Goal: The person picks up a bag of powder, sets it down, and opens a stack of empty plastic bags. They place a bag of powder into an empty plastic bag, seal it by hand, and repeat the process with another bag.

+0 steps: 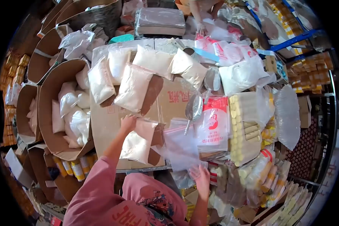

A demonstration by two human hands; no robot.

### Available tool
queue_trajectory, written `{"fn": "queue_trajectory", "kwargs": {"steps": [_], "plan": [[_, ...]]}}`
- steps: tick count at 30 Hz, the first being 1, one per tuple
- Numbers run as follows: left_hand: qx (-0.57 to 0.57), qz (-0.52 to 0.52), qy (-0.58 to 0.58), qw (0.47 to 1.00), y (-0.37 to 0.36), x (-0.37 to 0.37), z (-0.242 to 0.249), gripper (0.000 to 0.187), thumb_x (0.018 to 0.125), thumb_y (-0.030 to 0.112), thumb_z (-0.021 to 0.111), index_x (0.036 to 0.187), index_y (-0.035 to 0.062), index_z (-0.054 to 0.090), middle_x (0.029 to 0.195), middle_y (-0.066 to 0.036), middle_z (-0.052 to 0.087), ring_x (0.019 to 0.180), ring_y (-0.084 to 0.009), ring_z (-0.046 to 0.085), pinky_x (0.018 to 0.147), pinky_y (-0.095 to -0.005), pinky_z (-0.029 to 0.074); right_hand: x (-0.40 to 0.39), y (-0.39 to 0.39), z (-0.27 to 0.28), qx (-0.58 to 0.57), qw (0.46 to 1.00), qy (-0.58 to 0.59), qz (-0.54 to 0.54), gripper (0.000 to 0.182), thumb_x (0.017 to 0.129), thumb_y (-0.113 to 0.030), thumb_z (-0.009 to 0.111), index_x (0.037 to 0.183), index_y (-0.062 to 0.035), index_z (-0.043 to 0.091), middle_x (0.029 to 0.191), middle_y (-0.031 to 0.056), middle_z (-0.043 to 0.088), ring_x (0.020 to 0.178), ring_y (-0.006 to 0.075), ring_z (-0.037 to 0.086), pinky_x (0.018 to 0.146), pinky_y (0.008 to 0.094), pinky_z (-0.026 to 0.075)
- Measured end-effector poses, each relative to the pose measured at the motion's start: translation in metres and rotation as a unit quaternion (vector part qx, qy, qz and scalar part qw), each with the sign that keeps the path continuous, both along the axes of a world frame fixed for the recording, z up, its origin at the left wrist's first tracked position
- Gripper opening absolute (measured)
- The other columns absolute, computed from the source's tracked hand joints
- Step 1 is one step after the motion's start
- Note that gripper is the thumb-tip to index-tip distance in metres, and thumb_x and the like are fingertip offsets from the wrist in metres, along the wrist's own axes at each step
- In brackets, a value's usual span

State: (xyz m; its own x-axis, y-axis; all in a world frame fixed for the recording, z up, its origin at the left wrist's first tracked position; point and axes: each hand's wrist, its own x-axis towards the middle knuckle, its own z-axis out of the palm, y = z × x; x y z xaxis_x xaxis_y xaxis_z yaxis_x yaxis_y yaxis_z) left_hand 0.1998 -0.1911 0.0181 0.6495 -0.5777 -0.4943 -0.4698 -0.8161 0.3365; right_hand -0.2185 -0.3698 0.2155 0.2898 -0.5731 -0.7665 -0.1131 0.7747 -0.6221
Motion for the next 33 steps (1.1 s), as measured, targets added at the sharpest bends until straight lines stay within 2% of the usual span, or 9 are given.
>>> {"fn": "queue_trajectory", "kwargs": {"steps": [2,5,8,11,14,24,27,30,33], "plan": [[0.044,-0.014,0.017,0.999,0.001,0.009,0.017,0.024,0.089,0.024,0.056,0.098,0.0083,0.071,0.108,-0.012,0.07,0.108,-0.0288,0.064,0.098,-0.053,0.042,-0.024,0.008,-0.01,-0.001,0.999,0.035,0.032,0.016,0.097,-0.024,0.062,0.105,-0.0103,0.061,0.107,0.0127,0.069,0.095,0.0296,0.069,0.075,0.0383,0.057],[-0.034,0.005,0.168,0.985,0.012,0.027,-0.009,0.028,0.09,0.034,0.06,0.094,0.009,0.073,0.096,-0.014,0.072,0.096,-0.0319,0.068,0.088,-0.0464,0.05,-0.046,0.03,-0.018,0.012,0.997,0.071,0.012,0.018,0.098,-0.022,0.06,0.104,-0.0047,0.06,0.103,0.0145,0.07,0.093,0.0276,0.07,0.074,0.0373,0.057],[-0.035,-0.076,0.193,0.978,0.015,0.028,-0.045,0.031,0.091,0.042,0.06,0.098,0.0147,0.074,0.093,-0.016,0.071,0.092,-0.0352,0.068,0.08,-0.0442,0.053,-0.058,0.047,-0.026,0.039,0.995,0.089,-0.001,0.018,0.098,-0.02,0.06,0.1,-0.0025,0.06,0.099,0.0132,0.07,0.093,0.0266,0.07,0.074,0.0371,0.058],[-0.122,-0.124,0.125,0.977,0.026,0.003,-0.039,0.033,0.093,0.044,0.055,0.098,0.0178,0.074,0.095,-0.016,0.071,0.091,-0.0384,0.066,0.081,-0.0463,0.052,-0.055,0.062,-0.037,0.064,0.993,0.097,-0.004,0.018,0.097,-0.02,0.06,0.098,-0.002,0.061,0.098,0.0132,0.07,0.093,0.0271,0.07,0.074,0.0372,0.058],[-0.133,-0.116,0.175,0.968,0.033,-0.003,-0.012,0.038,0.097,0.042,0.05,0.101,0.0108,0.072,0.095,-0.02,0.069,0.085,-0.0412,0.066,0.079,-0.0496,0.053,-0.051,0.071,-0.05,0.081,0.992,0.091,0.015,0.018,0.096,-0.021,0.062,0.096,-0.0023,0.06,0.097,0.0139,0.07,0.093,0.0281,0.071,0.075,0.0377,0.058],[-0.173,-0.345,0.174,0.906,0.028,0.003,0.147,0.037,0.098,0.033,0.052,0.083,0.003,0.067,0.074,-0.023,0.064,0.07,-0.0433,0.062,0.067,-0.0502,0.051,-0.048,0.076,-0.049,0.084,0.993,0.079,0.034,0.018,0.095,-0.024,0.063,0.093,-0.0063,0.059,0.095,0.0115,0.069,0.095,0.0277,0.07,0.079,0.0383,0.054],[-0.144,-0.422,0.144,0.883,0.012,-0.009,0.228,0.037,0.098,0.032,0.052,0.079,0.0023,0.064,0.069,-0.022,0.062,0.065,-0.0429,0.061,0.062,-0.0512,0.05,-0.055,0.074,-0.056,0.065,0.995,0.073,0.034,0.018,0.095,-0.022,0.063,0.095,-0.005,0.06,0.093,0.0118,0.069,0.093,0.0276,0.07,0.078,0.0378,0.054],[-0.161,-0.444,0.056,0.88,0.013,-0.019,0.257,0.036,0.098,0.031,0.053,0.077,0.004,0.063,0.066,-0.019,0.062,0.058,-0.0408,0.06,0.056,-0.0504,0.049,-0.057,0.072,-0.061,0.054,0.997,0.014,0.05,0.019,0.096,-0.023,0.061,0.096,-0.0039,0.06,0.096,0.0128,0.07,0.087,0.0267,0.071,0.076,0.0366,0.055],[-0.222,-0.432,-0.051,0.873,0.025,-0.03,0.256,0.029,0.096,0.027,0.056,0.077,0.0071,0.064,0.065,-0.013,0.062,0.053,-0.0328,0.061,0.049,-0.0445,0.05,-0.044,0.071,-0.048,0.031,0.992,0.057,0.109,0.02,0.096,-0.022,0.061,0.095,-0.003,0.06,0.093,0.0126,0.07,0.079,0.0246,0.071,0.072,0.0345,0.055]]}}
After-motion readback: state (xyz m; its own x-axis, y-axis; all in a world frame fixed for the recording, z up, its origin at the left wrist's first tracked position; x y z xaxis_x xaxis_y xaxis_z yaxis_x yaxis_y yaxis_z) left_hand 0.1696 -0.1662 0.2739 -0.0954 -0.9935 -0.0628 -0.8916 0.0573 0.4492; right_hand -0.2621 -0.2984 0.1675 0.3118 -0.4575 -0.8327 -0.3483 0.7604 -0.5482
